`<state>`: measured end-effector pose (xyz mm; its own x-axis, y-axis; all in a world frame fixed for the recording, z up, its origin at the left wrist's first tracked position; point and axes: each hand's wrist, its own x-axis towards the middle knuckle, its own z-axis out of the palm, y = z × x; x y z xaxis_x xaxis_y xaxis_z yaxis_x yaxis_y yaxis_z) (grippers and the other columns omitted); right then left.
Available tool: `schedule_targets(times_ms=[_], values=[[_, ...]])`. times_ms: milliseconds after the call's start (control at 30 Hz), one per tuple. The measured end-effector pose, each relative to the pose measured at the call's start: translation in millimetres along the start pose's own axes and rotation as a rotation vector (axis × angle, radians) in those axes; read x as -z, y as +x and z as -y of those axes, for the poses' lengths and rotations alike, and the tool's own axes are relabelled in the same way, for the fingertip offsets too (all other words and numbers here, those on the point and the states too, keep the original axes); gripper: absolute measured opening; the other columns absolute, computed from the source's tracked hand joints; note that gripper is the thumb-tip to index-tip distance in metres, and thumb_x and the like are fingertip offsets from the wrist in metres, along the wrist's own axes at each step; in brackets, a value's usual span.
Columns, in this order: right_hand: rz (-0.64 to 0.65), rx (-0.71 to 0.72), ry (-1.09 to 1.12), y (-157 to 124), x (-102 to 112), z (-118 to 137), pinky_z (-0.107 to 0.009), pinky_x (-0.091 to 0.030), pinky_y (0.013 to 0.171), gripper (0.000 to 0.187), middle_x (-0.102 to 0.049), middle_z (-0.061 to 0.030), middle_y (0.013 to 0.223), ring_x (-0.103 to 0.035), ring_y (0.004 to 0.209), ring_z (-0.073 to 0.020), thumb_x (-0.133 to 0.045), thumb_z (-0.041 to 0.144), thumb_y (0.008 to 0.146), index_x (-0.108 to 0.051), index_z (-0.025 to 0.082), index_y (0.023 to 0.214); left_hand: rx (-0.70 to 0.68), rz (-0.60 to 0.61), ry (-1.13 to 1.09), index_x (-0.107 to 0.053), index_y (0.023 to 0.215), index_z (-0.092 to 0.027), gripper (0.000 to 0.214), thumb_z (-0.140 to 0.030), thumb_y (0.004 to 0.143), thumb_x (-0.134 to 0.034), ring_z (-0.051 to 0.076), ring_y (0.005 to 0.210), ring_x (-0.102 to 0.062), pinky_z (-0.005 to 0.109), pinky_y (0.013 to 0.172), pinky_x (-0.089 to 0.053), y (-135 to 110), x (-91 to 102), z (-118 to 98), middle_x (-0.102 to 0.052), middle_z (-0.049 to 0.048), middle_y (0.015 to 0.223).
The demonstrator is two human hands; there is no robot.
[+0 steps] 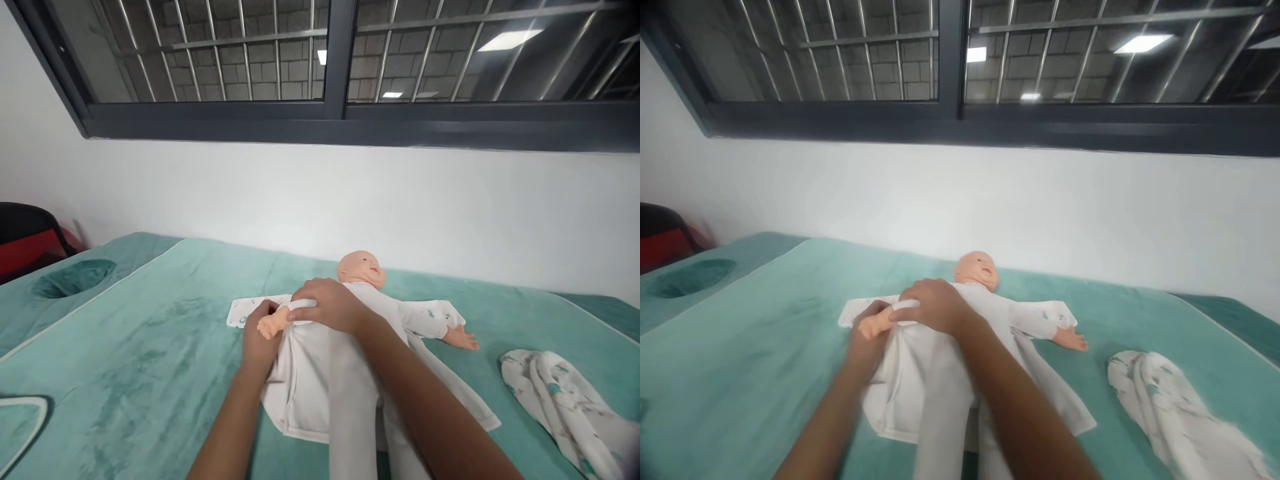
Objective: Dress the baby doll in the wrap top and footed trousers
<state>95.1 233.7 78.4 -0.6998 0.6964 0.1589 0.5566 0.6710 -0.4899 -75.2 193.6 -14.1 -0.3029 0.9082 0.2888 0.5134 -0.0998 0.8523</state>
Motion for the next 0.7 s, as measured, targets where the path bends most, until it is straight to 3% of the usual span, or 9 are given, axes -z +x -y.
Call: schedule_targets(times_ms=[133, 267, 500, 600, 700], values=[[-0.015, -0.017, -0.127, -3.3, 5.2, -4.8, -0.030, -0.034, 0.078, 0.038, -0.064, -0.0008, 0.086, -0.055, 0.086, -0.0169, -0.054, 0.061, 0.086, -0.070, 0.027, 0.092, 0.085, 0.047, -0.228, -0.058, 0.080, -0.018, 0.017, -0.028, 0.067, -0.060, 0.016, 0.068, -0.055, 0.026, 0.063, -0.041, 0.4, 6.3, -3.1, -0.062, 0.0002, 0.074], [-0.052, -0.085, -0.277, -4.3, 6.5, -9.9, -0.032, -0.032, 0.079, 0.036, -0.064, -0.0025, 0.086, -0.055, 0.088, -0.0180, -0.052, 0.057, 0.089, -0.071, 0.026, 0.092, 0.265, -0.034, -0.300, -0.062, 0.084, -0.017, 0.021, -0.025, 0.065, -0.061, 0.018, 0.072, -0.058, 0.027, 0.065, -0.042, 2.2, 5.7, -11.9, -0.064, 0.0015, 0.077], [-0.024, -0.125, -0.322, -2.3, 2.2, -11.1, -0.031, -0.032, 0.079, 0.032, -0.063, -0.0023, 0.087, -0.054, 0.086, -0.0173, -0.053, 0.053, 0.089, -0.070, 0.026, 0.092, 0.396, -0.162, -0.435, -0.062, 0.084, -0.018, 0.021, -0.024, 0.063, -0.061, 0.012, 0.058, -0.049, 0.024, 0.054, -0.037, -5.1, 12.1, -29.5, -0.054, -0.0033, 0.066], [-0.008, -0.113, -0.379, -0.7, -2.5, -10.1, -0.031, -0.033, 0.079, 0.032, -0.064, -0.0033, 0.087, -0.054, 0.086, -0.0177, -0.052, 0.051, 0.090, -0.070, 0.024, 0.094, 0.370, -0.184, -0.398, -0.062, 0.081, -0.019, 0.016, -0.024, 0.066, -0.061, 0.013, 0.063, -0.051, 0.024, 0.058, -0.040, -7.5, 8.3, -31.8, -0.057, -0.0025, 0.069], [-0.004, -0.115, -0.436, 0.6, -6.4, -7.8, -0.032, -0.033, 0.079, 0.035, -0.064, -0.0049, 0.088, -0.054, 0.087, -0.0188, -0.049, 0.051, 0.092, -0.069, 0.022, 0.095, 0.259, -0.193, -0.272, -0.062, 0.083, -0.020, 0.014, -0.023, 0.069, -0.059, 0.015, 0.068, -0.054, 0.026, 0.064, -0.042, -9.1, -1.0, -30.0, -0.061, -0.0018, 0.075]])
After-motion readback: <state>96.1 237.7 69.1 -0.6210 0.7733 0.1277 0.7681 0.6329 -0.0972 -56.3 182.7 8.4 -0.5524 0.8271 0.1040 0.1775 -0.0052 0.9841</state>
